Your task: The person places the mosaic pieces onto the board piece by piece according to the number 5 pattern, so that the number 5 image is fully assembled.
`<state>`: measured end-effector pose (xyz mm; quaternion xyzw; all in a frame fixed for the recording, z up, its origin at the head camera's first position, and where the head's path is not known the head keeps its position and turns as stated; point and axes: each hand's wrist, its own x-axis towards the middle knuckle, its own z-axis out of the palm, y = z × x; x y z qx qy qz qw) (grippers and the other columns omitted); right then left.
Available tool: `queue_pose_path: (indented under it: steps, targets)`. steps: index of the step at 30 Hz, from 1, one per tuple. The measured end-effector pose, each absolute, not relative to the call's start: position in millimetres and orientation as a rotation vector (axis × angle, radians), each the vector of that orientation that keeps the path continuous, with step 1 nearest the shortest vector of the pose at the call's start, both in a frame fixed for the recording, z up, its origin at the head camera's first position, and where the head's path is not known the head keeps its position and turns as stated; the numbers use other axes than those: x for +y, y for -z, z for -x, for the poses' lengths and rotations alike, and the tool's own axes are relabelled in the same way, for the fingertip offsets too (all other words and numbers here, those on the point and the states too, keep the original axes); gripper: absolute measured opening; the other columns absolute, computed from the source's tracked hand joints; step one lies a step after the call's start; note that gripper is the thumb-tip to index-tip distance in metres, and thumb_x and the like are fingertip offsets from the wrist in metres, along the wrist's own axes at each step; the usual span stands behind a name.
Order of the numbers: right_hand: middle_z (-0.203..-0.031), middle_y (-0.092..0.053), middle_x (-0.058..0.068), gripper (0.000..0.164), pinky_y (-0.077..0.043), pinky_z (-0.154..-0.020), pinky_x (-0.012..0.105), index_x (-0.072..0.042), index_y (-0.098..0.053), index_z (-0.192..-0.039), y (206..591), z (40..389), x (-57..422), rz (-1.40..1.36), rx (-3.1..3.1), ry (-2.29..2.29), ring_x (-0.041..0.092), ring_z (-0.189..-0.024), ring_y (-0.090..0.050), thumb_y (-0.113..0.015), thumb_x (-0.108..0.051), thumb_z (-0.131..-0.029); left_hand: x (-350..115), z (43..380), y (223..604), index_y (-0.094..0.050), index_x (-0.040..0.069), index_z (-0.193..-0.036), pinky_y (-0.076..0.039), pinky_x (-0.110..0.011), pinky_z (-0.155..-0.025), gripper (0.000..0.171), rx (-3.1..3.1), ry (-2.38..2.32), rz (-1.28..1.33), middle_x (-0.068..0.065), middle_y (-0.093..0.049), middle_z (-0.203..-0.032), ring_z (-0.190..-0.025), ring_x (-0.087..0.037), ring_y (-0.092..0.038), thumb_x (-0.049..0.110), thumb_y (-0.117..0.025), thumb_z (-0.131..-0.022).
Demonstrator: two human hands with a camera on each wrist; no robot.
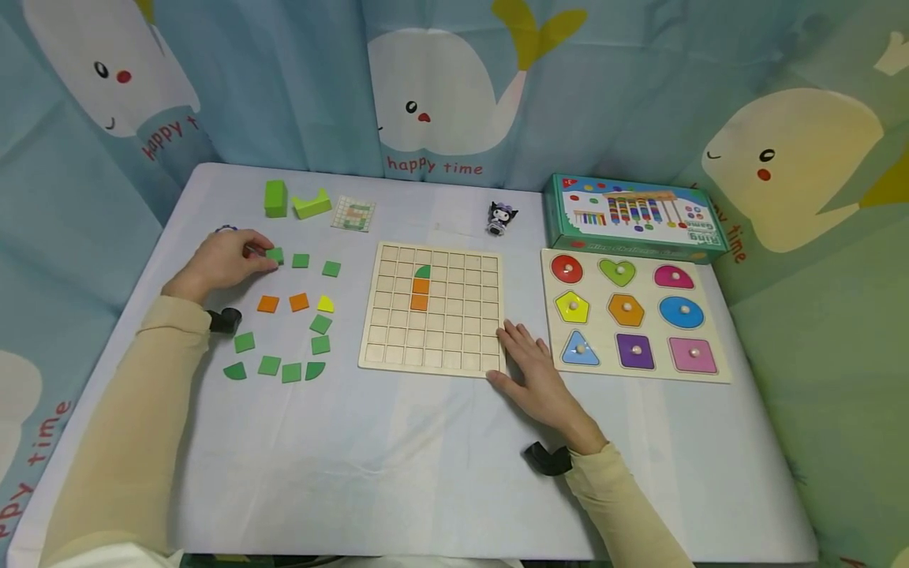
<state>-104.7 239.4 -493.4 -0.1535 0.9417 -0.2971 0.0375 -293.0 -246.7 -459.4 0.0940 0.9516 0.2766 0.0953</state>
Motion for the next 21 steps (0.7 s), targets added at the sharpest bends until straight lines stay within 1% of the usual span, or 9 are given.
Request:
queue_pose_path:
  steps: [5,12,21]
  targets:
    - [-0.157,-0.025,0.013,0.075,-0.004,-0.113,0.055,-0.001,-0.035,-0.15,493.2,104.5,239.6,0.474,2.89,0.918,0.031,-0.146,-0.013,-0.07,-0.033,-0.092,-234.3,290.5,448.9,-0.063,-0.001,-0.118,-0.042,-0.046,-0.077,0.038,2.838,-0.817,-0.338,-0.019,-0.062,-0.104,-0.09,-0.033,-0.052,0.022,-0.074,-0.09]
    - [-0.158,-0.024,0.013,0.075,-0.004,-0.113,0.055,-0.001,-0.035,-0.15,493.7,104.2,239.6,0.476,2.884,0.922,0.031,-0.146,-0.013,-0.07,-0.032,-0.092,-212.5,286.8,434.0,-0.067,0.001,-0.115,-0.042,-0.041,-0.068,0.034,2.858,-0.816,-0.484,-0.014,-0.065,-0.099,-0.084,-0.028,-0.054,0.02,-0.076,-0.088]
    - [-0.158,-0.024,0.013,0.075,-0.004,-0.113,0.055,-0.001,-0.035,-0.15,492.6,104.5,238.8,0.462,2.885,0.905,0.03,-0.146,-0.012,-0.07,-0.033,-0.092,-186.2,285.7,428.4,-0.069,0.003,-0.113,-0.044,-0.041,-0.07,0.032,2.849,-0.843,-0.638,-0.013,-0.067,-0.1,-0.083,-0.027,-0.057,0.019,-0.077,-0.086]
